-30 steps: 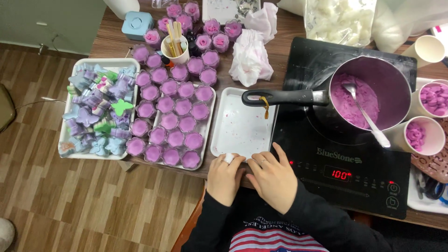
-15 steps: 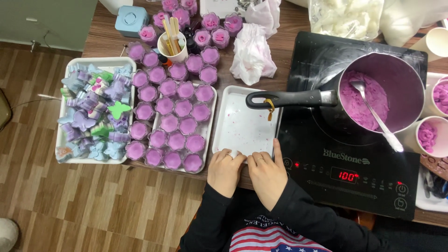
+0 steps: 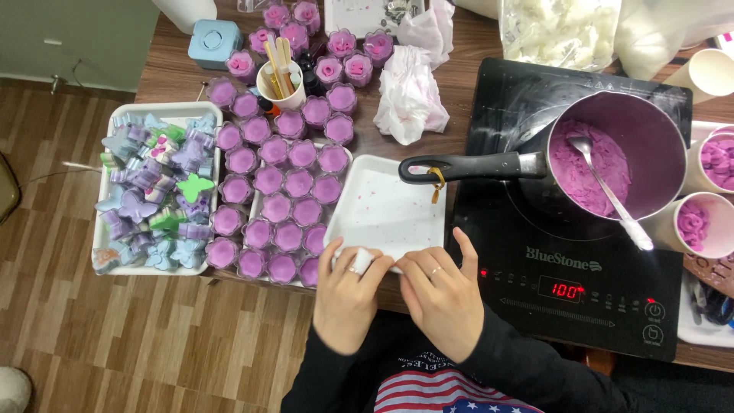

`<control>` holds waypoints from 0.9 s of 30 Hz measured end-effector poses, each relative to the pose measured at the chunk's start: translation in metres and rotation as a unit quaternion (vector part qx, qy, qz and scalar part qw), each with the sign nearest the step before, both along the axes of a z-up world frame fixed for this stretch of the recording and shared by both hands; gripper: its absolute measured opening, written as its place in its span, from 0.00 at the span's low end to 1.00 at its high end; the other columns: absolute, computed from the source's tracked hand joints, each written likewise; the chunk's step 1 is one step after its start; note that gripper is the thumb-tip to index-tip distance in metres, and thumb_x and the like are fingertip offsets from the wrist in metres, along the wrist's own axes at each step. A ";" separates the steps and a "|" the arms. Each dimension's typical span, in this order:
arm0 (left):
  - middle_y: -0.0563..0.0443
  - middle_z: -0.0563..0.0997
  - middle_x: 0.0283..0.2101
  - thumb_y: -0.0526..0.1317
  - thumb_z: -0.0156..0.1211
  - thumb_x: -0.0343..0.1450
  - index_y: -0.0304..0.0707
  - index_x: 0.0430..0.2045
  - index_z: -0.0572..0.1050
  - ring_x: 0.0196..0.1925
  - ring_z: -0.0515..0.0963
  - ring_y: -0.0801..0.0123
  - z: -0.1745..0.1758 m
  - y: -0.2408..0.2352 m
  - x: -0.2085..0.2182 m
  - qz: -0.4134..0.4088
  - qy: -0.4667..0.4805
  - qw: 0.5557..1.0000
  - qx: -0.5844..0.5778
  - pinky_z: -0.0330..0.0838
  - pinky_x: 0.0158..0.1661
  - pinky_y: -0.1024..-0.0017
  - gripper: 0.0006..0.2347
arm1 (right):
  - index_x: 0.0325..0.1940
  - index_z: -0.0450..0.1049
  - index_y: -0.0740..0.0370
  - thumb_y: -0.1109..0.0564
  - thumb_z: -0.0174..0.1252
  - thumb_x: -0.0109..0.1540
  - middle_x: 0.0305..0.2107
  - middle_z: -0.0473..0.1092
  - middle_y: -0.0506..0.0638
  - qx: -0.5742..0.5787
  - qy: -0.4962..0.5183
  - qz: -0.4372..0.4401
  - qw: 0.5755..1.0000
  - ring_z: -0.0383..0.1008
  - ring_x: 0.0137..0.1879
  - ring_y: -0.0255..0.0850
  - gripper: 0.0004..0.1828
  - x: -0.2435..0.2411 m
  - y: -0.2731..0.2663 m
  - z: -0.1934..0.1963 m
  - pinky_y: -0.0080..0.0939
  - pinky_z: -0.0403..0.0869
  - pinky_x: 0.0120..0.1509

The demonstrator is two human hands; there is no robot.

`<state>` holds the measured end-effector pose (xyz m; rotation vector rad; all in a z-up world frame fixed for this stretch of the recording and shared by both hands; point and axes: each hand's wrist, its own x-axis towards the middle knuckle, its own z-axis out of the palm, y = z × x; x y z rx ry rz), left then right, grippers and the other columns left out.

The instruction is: The person wipes the work table and a white tray with a paper tissue, adjusts the induction cooker settings, and stirs melted purple wax in a pot on the cooker. They then pour purple wax chunks from paper cups onto the tray, spreading the pieces with their hand.

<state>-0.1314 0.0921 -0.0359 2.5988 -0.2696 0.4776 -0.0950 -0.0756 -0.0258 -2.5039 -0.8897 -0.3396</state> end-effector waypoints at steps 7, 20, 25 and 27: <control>0.53 0.79 0.38 0.29 0.60 0.62 0.39 0.38 0.79 0.46 0.79 0.61 0.056 0.013 -0.034 -0.031 -0.002 0.999 -0.020 0.64 0.63 0.51 0.12 | 0.43 0.78 0.58 0.55 0.68 0.53 0.39 0.74 0.44 0.114 -0.001 0.133 0.985 0.76 0.49 0.39 0.15 -0.003 -0.020 0.028 0.69 0.49 0.75; 0.58 0.79 0.35 0.30 0.67 0.60 0.43 0.32 0.80 0.45 0.81 0.66 0.071 0.015 -0.046 -0.189 0.051 0.973 -0.125 0.65 0.64 0.50 0.10 | 0.44 0.81 0.60 0.55 0.71 0.48 0.43 0.77 0.49 0.158 0.002 0.275 0.948 0.78 0.51 0.44 0.21 -0.011 -0.110 0.047 0.65 0.67 0.69; 0.57 0.79 0.37 0.28 0.66 0.61 0.42 0.32 0.80 0.48 0.81 0.65 0.055 -0.004 -0.019 -0.257 0.072 0.950 -0.163 0.65 0.66 0.49 0.10 | 0.41 0.81 0.63 0.57 0.74 0.52 0.33 0.74 0.47 0.167 -0.007 0.255 0.953 0.75 0.42 0.41 0.15 -0.017 -0.135 0.045 0.54 0.75 0.56; 0.56 0.79 0.38 0.29 0.67 0.61 0.42 0.32 0.80 0.49 0.81 0.64 0.048 -0.012 -0.007 -0.263 0.068 0.947 -0.171 0.65 0.65 0.50 0.10 | 0.41 0.81 0.63 0.57 0.74 0.52 0.32 0.74 0.46 0.161 -0.012 0.240 0.957 0.75 0.41 0.41 0.15 -0.019 -0.141 0.044 0.52 0.75 0.55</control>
